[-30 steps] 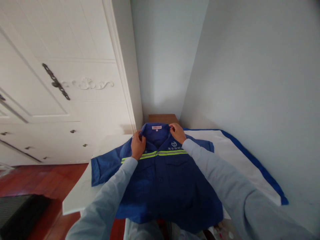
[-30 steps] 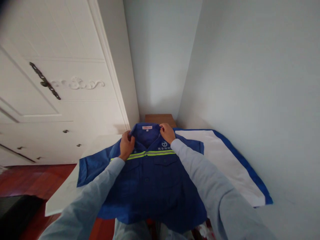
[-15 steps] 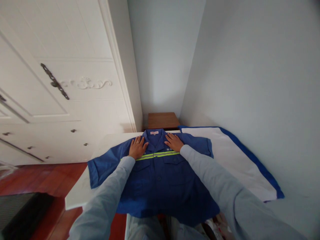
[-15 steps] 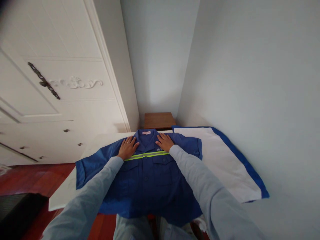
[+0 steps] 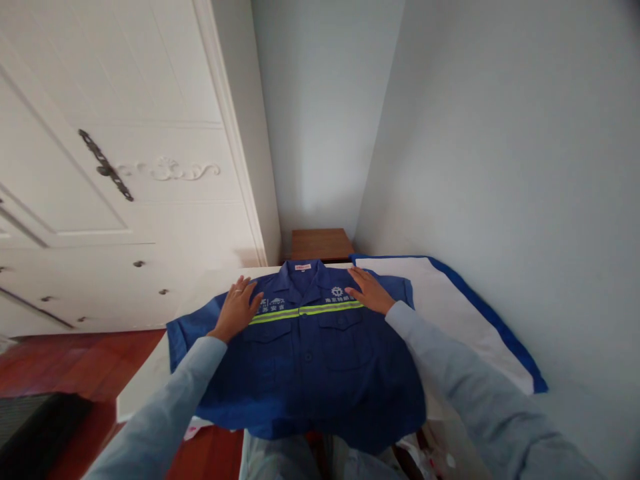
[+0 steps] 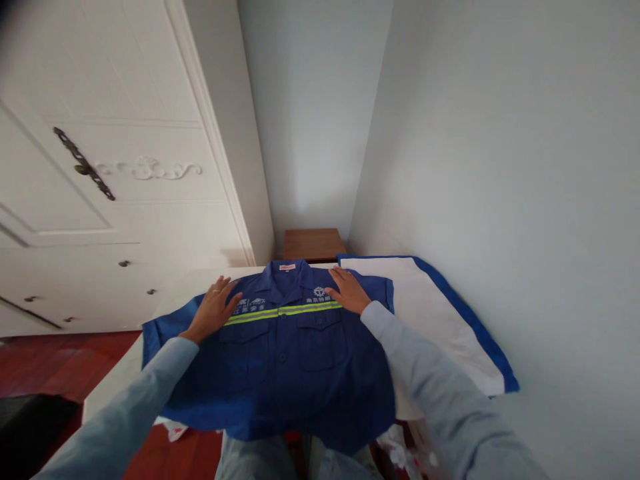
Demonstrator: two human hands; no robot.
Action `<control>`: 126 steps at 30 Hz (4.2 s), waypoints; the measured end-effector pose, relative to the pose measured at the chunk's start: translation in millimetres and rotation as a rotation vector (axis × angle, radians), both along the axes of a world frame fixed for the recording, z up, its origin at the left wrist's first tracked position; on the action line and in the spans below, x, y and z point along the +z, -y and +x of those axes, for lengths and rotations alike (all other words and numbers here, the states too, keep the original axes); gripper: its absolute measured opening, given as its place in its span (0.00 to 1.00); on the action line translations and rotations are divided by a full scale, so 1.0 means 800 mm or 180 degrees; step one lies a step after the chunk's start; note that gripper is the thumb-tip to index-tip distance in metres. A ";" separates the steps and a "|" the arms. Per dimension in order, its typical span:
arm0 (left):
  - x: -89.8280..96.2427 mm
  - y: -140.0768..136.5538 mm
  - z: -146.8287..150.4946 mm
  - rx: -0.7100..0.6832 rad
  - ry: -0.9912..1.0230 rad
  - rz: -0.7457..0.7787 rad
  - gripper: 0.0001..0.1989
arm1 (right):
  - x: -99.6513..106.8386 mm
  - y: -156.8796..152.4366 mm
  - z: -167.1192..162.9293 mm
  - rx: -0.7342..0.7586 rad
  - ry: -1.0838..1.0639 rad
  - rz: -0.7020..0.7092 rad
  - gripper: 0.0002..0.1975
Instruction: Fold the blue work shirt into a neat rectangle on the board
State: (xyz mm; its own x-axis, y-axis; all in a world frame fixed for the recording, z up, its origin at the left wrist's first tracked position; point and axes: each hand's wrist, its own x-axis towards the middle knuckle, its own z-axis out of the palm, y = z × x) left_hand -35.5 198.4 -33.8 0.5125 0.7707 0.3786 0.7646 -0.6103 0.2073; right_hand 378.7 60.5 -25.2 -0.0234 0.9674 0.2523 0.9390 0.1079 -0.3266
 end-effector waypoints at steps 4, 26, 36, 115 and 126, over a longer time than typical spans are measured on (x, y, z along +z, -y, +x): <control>-0.018 0.015 -0.049 0.0462 -0.0609 -0.0184 0.33 | -0.016 0.069 0.088 -0.0624 -0.0380 0.0070 0.38; -0.033 0.022 -0.070 0.0984 0.0205 -0.0568 0.35 | -0.049 0.168 0.127 -0.1357 -0.1670 0.0617 0.41; -0.034 0.019 -0.071 0.0948 0.0217 -0.0540 0.36 | -0.047 0.170 0.125 -0.1522 -0.2221 0.0716 0.43; -0.040 0.033 -0.064 0.0753 0.0306 -0.0491 0.29 | 0.062 0.127 -0.059 0.0438 0.0344 -0.1267 0.30; -0.032 0.030 -0.067 0.0845 0.0794 -0.0757 0.25 | 0.049 -0.014 -0.074 -0.0689 0.0699 -0.1500 0.14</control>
State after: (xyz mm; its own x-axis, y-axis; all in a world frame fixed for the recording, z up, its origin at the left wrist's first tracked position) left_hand -89.3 174.6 -59.4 0.2001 0.9442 0.2616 0.7972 -0.3121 0.5167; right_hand 319.2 71.6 13.8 0.1848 0.9629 -0.1967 0.9749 -0.2049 -0.0871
